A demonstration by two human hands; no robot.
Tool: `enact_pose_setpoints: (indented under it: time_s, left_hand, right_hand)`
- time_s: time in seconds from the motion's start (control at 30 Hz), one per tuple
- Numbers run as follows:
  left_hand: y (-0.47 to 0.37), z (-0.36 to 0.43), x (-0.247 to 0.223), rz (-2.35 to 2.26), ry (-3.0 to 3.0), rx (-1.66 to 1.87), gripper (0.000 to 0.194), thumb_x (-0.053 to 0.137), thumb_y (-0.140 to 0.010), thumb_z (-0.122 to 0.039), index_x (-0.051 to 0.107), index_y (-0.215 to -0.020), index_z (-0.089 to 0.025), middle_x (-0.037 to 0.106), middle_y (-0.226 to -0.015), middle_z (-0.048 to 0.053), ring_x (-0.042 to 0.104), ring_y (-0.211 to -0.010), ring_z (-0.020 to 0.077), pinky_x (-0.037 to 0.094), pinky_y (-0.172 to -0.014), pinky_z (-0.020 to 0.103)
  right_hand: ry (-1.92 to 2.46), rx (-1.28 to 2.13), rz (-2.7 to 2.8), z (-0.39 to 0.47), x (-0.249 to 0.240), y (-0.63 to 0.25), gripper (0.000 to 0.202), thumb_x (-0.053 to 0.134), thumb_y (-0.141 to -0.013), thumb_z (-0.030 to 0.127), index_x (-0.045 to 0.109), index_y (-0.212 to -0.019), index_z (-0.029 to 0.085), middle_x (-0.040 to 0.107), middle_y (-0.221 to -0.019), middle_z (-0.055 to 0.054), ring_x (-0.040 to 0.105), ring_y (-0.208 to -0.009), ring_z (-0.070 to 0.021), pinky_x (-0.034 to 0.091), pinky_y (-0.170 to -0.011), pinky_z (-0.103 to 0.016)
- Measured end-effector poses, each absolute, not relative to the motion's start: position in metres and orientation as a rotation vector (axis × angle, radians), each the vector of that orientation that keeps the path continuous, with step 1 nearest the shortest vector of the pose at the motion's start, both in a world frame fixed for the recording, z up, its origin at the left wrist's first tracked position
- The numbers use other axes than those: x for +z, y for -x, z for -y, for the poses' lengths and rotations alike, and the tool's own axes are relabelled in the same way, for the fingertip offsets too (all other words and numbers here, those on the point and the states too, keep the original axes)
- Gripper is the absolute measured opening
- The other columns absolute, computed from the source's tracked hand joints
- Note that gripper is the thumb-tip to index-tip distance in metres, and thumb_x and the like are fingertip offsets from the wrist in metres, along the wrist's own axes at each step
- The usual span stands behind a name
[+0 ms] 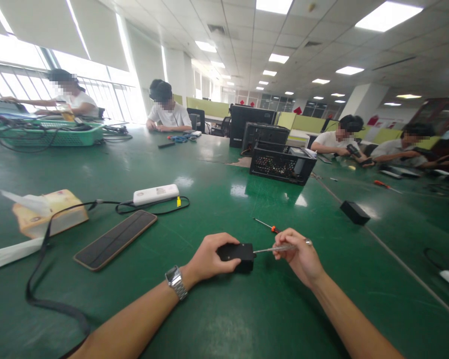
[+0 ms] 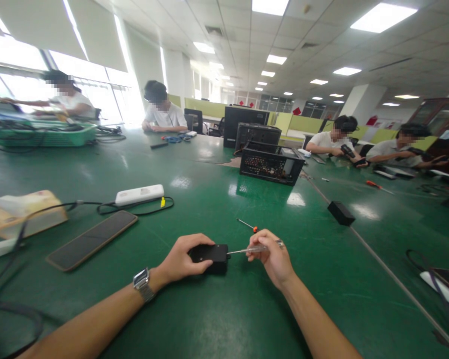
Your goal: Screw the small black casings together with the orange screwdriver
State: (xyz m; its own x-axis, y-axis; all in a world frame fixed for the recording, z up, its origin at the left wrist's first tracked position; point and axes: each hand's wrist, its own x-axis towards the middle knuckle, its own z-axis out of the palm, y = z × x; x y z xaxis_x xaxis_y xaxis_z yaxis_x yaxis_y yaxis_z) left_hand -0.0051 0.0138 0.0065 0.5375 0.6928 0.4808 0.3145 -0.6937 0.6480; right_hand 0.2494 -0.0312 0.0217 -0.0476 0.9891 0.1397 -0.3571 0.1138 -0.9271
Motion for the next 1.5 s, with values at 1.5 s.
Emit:
enact_pose_setpoints:
  time_s: [1.5]
  left_hand:
    - [0.007,-0.012,0.012,-0.901,-2.258,0.783,0.034,0.076,-0.066,-0.027,0.068,-0.098,-0.02,0.068,-0.093,0.002,0.063,-0.085,0.02,0.046,-0.081,0.029]
  right_hand:
    - [1.467,0.907,1.592,0.055,0.028,-0.274,0.034,0.058,-0.084,0.048,0.061,-0.068,0.017,0.056,-0.058,0.002,0.052,-0.047,-0.0131,0.039,-0.048,-0.025]
